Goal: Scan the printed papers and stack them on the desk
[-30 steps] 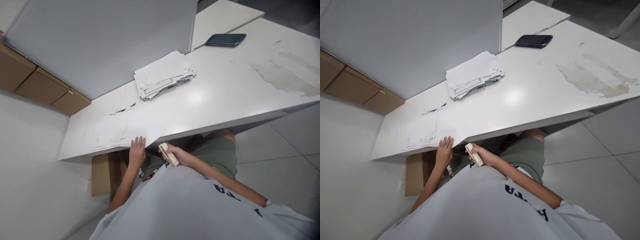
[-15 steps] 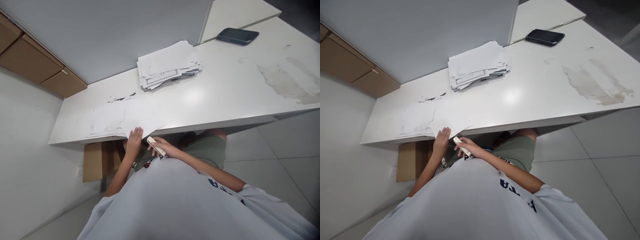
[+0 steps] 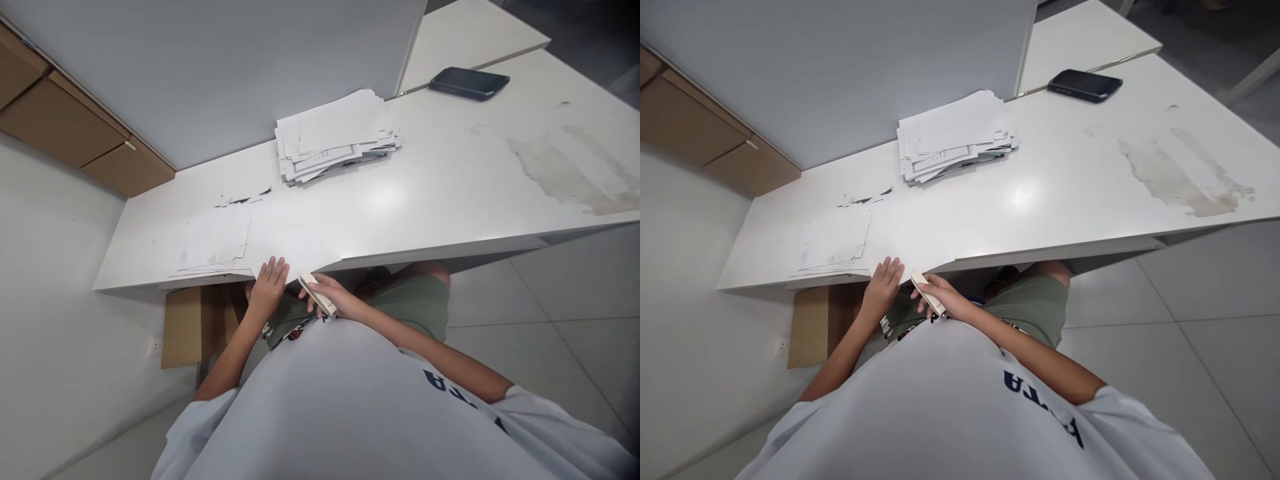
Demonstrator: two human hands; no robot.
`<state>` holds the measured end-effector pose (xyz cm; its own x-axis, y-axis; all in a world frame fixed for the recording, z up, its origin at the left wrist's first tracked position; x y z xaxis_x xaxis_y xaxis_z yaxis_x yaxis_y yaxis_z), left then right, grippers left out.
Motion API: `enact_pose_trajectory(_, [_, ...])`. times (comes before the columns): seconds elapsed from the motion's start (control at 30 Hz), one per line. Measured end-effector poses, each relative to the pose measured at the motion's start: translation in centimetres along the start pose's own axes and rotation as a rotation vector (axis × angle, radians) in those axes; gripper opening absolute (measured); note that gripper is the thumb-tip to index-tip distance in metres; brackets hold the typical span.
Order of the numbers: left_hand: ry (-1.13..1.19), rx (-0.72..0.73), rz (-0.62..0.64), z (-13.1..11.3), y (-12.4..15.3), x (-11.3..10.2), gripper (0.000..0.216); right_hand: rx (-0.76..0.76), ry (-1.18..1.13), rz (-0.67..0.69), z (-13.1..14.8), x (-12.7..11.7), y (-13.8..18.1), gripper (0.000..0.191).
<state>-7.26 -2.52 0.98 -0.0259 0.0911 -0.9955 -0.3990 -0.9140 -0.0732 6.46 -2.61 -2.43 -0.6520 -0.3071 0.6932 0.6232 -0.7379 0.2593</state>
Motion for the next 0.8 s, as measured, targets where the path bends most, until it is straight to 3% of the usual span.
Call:
enact_pose_trajectory(0.13, [-0.005, 0.033, -0.007, -0.6, -0.1, 0.3, 0.043, -0.021, 0.059, -0.092, 0.0, -0.6, -0.4, 0.031])
enact_pose_trajectory(0.4, [-0.034, 0.101, -0.051, -2.5, -0.4, 0.4, 0.045, -0.065, 0.019, -0.152, -0.1, -0.9, -0.8, 0.036])
enact_pose_trajectory(0.6, [-0.098, -0.101, -0.070, -1.8, -1.0, -0.8, 0.055, -0.120, 0.017, -0.182, 0.4, -1.7, -0.5, 0.043])
enact_pose_trajectory(0.73, [-0.056, -0.131, -0.052, -2.0, -1.8, -1.1, 0.064, -0.140, 0.002, -0.214, 0.7, -2.0, 0.2, 0.042])
enact_pose_trajectory(0.8, [-0.006, -0.157, -0.102, -1.7, -3.3, -1.7, 0.066, -0.189, -0.039, -0.237, 1.0, -2.2, 0.9, 0.040])
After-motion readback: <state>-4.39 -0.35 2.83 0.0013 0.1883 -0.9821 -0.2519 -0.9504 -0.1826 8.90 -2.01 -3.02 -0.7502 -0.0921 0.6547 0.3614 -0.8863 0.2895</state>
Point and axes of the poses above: each hand's wrist, its own y-axis away from the middle knuckle, its own x-axis out of the palm, z = x × y, the point moved 7 cm from there along -y, towards the middle knuckle, and after that the axes turned 4 degrees about -x, right-handed, at the moved point
